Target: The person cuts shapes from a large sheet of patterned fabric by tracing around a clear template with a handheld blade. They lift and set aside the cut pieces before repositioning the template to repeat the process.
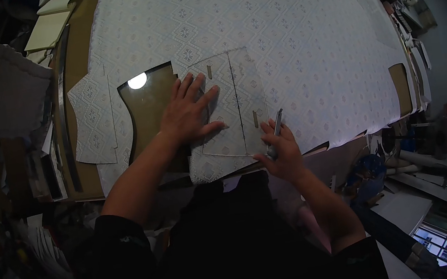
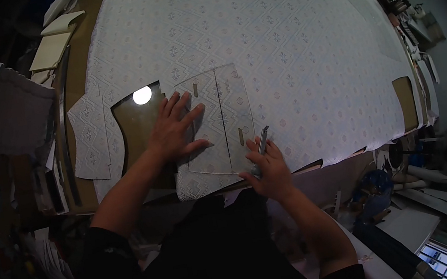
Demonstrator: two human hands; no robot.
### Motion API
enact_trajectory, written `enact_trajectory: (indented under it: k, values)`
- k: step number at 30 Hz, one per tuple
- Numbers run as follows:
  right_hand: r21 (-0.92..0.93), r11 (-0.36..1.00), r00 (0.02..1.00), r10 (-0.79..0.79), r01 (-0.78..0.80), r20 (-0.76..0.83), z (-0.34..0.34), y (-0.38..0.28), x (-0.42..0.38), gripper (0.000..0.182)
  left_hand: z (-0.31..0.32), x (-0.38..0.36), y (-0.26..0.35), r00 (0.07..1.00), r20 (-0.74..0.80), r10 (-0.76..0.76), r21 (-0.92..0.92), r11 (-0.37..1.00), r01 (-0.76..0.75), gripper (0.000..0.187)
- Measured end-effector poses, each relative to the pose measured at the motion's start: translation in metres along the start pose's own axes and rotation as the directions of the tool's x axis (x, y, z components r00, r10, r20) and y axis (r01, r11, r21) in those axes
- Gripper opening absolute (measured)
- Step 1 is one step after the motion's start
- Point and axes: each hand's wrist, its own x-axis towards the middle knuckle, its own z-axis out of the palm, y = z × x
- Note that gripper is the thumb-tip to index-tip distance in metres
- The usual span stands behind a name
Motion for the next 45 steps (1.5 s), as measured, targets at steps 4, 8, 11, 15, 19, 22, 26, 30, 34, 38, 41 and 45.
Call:
enact_trajectory:
  k: [4,8,11,15,19,22,26,30,34,38,41,45]
  values:
    - [-0.002,1.0,1.0,0.0,0.0,-0.004,0.002,0.001,-0.003,0.051,-0.003,0.0,0.001,1.0,0.018,-0.015,-0.011,1.0,0.015,0.088]
    - [0.01,1.0,1.0,0.012,-0.012,0.006,0.002,0.001,-0.002,0.051,-0.003,0.001,0.001,1.0,0.02,-0.017,-0.018,1.0,0.018,0.088]
    - [0.005,1.0,1.0,0.02,-0.02,0.01,0.001,-0.001,-0.002,0.056,-0.004,0.0,0.001,1.0,0.02,-0.019,-0.02,1.0,0.019,0.087]
    - [-0.008,1.0,1.0,-0.01,0.01,-0.002,0.001,0.0,-0.001,0.057,-0.002,0.0,0.0,1.0,0.009,-0.014,-0.021,1.0,0.014,0.087]
    - [-0.01,1.0,1.0,-0.002,0.002,0.01,0.001,0.0,-0.001,0.057,-0.003,0.0,0.002,1.0,-0.016,-0.003,-0.03,1.0,0.003,0.083]
    - [-0.017,1.0,1.0,-0.002,0.002,0.014,0.0,-0.002,-0.001,0.056,-0.009,0.008,0.011,1.0,-0.005,-0.031,0.015,0.999,0.031,0.075]
    - [-0.027,0.999,1.0,-0.017,0.017,0.018,0.0,-0.002,0.001,0.055,-0.011,0.03,0.025,0.998,0.051,-0.036,0.115,0.993,0.03,0.066]
    - [-0.059,0.998,0.998,0.037,-0.034,0.051,0.0,-0.005,-0.003,0.053,0.007,0.046,0.041,0.968,0.181,0.173,-0.009,0.985,-0.174,0.056]
    - [-0.054,0.998,0.998,0.038,-0.036,0.05,0.002,-0.003,0.0,0.053,-0.02,0.052,0.054,0.955,0.252,0.156,-0.16,0.98,-0.118,0.073]
    - [-0.015,0.997,0.996,0.078,-0.078,0.042,0.001,-0.008,0.002,0.05,-0.025,0.057,0.061,0.928,0.326,0.183,-0.104,0.982,-0.157,0.101]
    - [-0.048,0.998,0.996,0.054,-0.051,0.072,0.0,-0.006,0.002,0.058,-0.017,0.058,0.065,0.941,0.298,0.159,0.021,0.985,-0.173,0.127]
    - [-0.043,0.999,0.998,0.027,-0.025,0.059,-0.001,-0.006,0.0,0.057,-0.015,0.069,0.076,0.894,0.448,-0.001,0.097,0.994,-0.048,0.149]
